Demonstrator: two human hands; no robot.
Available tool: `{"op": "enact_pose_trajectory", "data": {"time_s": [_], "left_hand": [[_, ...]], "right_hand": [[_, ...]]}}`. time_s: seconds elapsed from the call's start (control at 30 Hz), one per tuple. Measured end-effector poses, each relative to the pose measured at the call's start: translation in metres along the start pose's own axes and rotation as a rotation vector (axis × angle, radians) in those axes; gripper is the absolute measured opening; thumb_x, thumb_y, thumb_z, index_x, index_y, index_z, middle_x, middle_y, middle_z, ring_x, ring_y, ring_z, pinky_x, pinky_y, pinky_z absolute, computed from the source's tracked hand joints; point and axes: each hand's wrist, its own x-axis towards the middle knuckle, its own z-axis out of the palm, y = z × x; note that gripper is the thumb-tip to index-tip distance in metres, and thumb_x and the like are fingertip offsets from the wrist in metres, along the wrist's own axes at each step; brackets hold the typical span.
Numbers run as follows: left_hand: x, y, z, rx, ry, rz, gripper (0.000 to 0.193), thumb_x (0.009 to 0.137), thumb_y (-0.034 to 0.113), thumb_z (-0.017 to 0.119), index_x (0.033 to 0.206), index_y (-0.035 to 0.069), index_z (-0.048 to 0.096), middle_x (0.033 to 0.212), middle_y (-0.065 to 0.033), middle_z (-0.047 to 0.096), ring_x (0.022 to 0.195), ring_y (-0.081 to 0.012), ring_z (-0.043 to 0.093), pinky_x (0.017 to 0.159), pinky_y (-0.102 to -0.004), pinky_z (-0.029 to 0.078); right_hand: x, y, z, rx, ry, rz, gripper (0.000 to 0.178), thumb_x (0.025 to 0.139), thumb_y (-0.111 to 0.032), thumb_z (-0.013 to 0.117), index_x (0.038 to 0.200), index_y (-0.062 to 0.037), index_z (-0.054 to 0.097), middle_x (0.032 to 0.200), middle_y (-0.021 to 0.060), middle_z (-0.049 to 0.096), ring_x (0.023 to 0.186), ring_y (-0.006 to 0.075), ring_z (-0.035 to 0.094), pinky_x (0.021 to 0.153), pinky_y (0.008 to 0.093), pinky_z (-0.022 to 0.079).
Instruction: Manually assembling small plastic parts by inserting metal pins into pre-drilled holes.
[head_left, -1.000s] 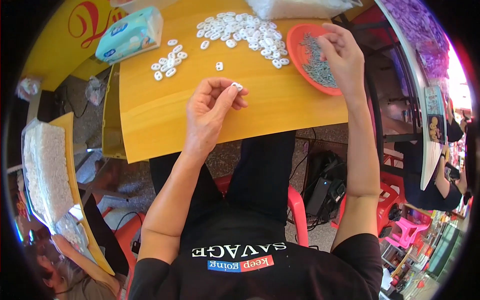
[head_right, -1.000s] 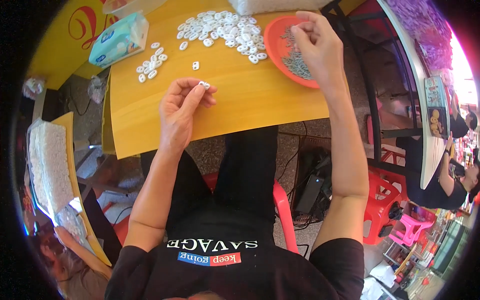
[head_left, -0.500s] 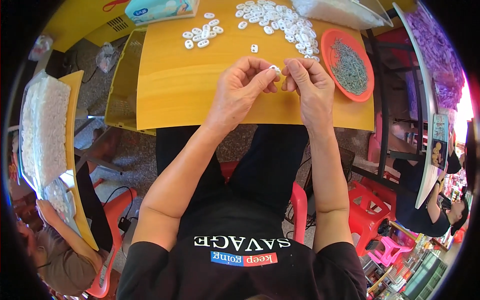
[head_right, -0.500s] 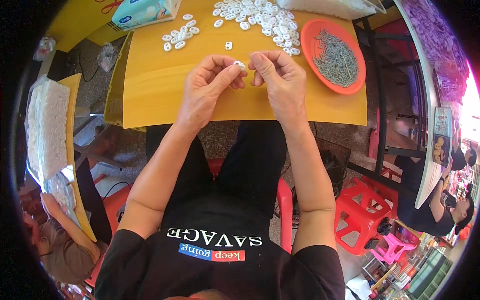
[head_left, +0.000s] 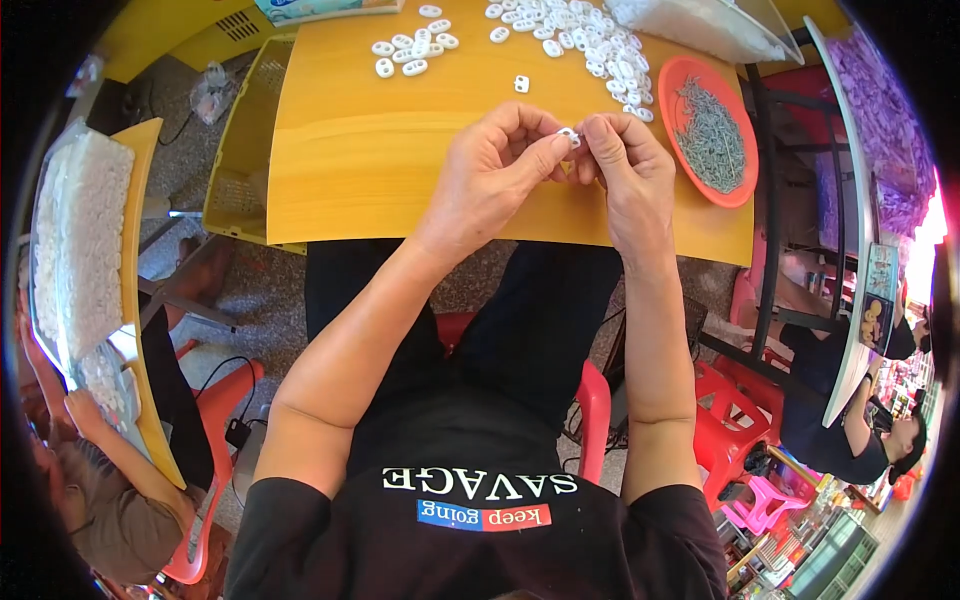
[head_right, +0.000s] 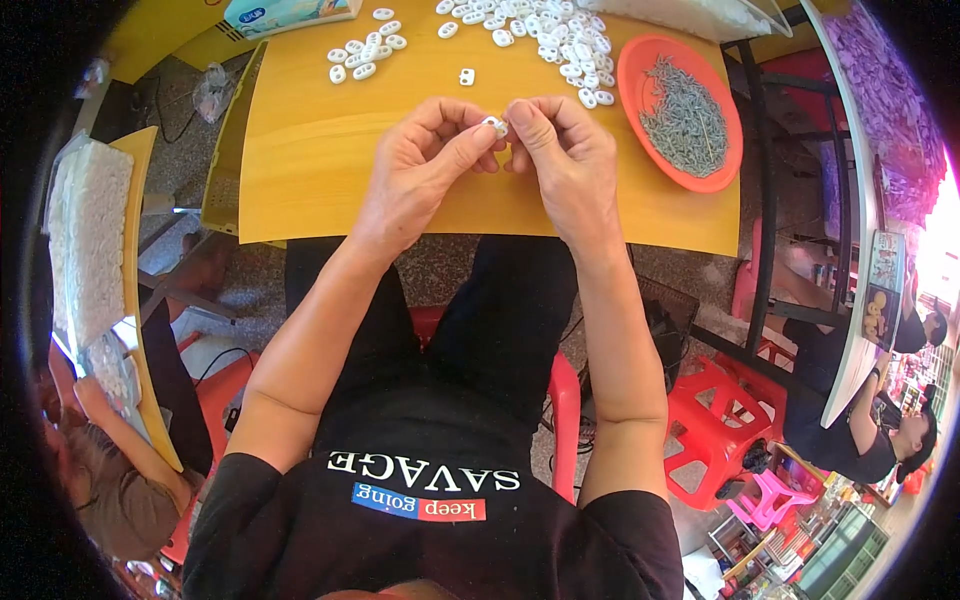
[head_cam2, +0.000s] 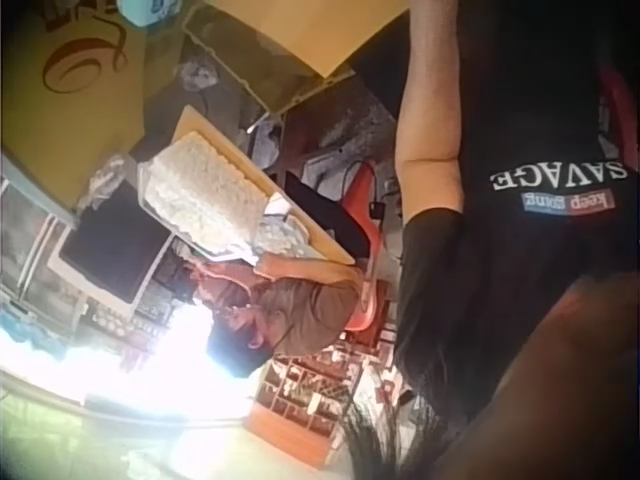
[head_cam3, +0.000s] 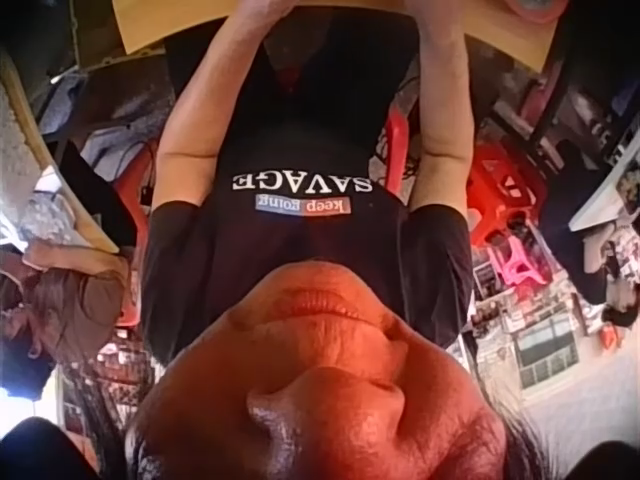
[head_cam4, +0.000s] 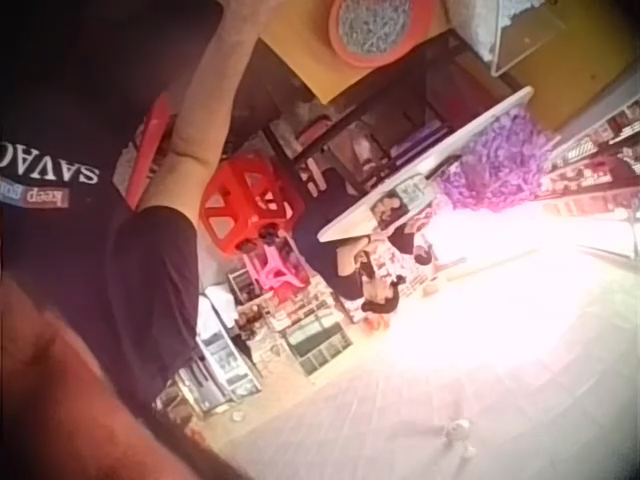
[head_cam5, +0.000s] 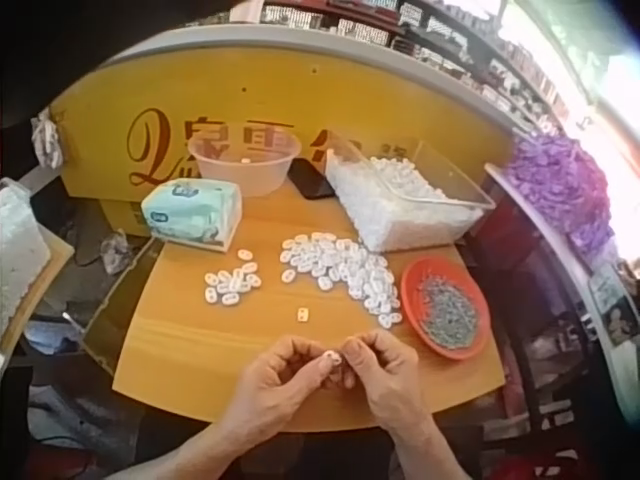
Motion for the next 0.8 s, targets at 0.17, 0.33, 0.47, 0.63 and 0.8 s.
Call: {"op": "enact_pose_trajectory", "data": {"time_s": [0.17,0.33,0.47,0.63,0.8], "left_hand": [[0.0006,-0.0005,0.0004,0.032,0.008,0.004,0.018,0.094,0.015,0.061,0.102,-0.001,0.059,0.087,-0.0041,0.064,0.080,-0.0085,0.060,0.076,-0.0229,0.049],[0.0008,-0.0017,0.0008,0.055,0.023,-0.004,0.012,0.094,0.008,0.060,0.098,-0.003,0.057,0.088,-0.0043,0.063,0.081,-0.0086,0.061,0.073,-0.0223,0.050],[0.0006,-0.0036,0.0000,0.092,0.022,0.002,0.017,0.094,0.015,0.061,0.102,-0.001,0.059,0.086,-0.0034,0.063,0.079,-0.0083,0.060,0.075,-0.0229,0.049],[0.0007,-0.0038,-0.0001,0.082,0.025,-0.007,0.017,0.094,0.015,0.061,0.101,0.000,0.059,0.087,-0.0037,0.064,0.080,-0.0083,0.059,0.075,-0.0230,0.049],[0.0003,-0.0042,-0.0020,0.104,0.026,0.001,0.017,0.095,0.015,0.061,0.102,0.000,0.059,0.089,-0.0046,0.065,0.080,-0.0087,0.060,0.075,-0.0232,0.049]], "right_hand": [[0.0001,0.0011,-0.0006,-0.027,0.004,-0.006,0.020,0.093,-0.019,0.066,0.094,0.0007,0.064,0.076,-0.0001,0.061,0.061,0.0049,0.053,0.055,0.0188,0.042],[-0.0001,0.0036,-0.0009,-0.082,0.008,-0.034,0.019,0.092,-0.019,0.066,0.092,-0.0002,0.064,0.072,-0.0015,0.060,0.060,0.0040,0.052,0.054,0.0182,0.041],[-0.0007,0.0018,-0.0011,-0.114,0.008,-0.038,0.019,0.093,-0.019,0.066,0.092,0.0000,0.064,0.073,-0.0006,0.061,0.060,0.0044,0.053,0.054,0.0187,0.042],[0.0004,-0.0028,-0.0011,-0.039,0.035,-0.055,0.022,0.093,-0.020,0.065,0.092,0.0012,0.063,0.076,0.0018,0.062,0.060,0.0059,0.054,0.056,0.0201,0.046],[0.0002,0.0005,0.0004,-0.132,0.007,-0.078,0.023,0.093,-0.021,0.065,0.093,0.0015,0.063,0.076,0.0016,0.062,0.060,0.0054,0.054,0.055,0.0197,0.045]]}}
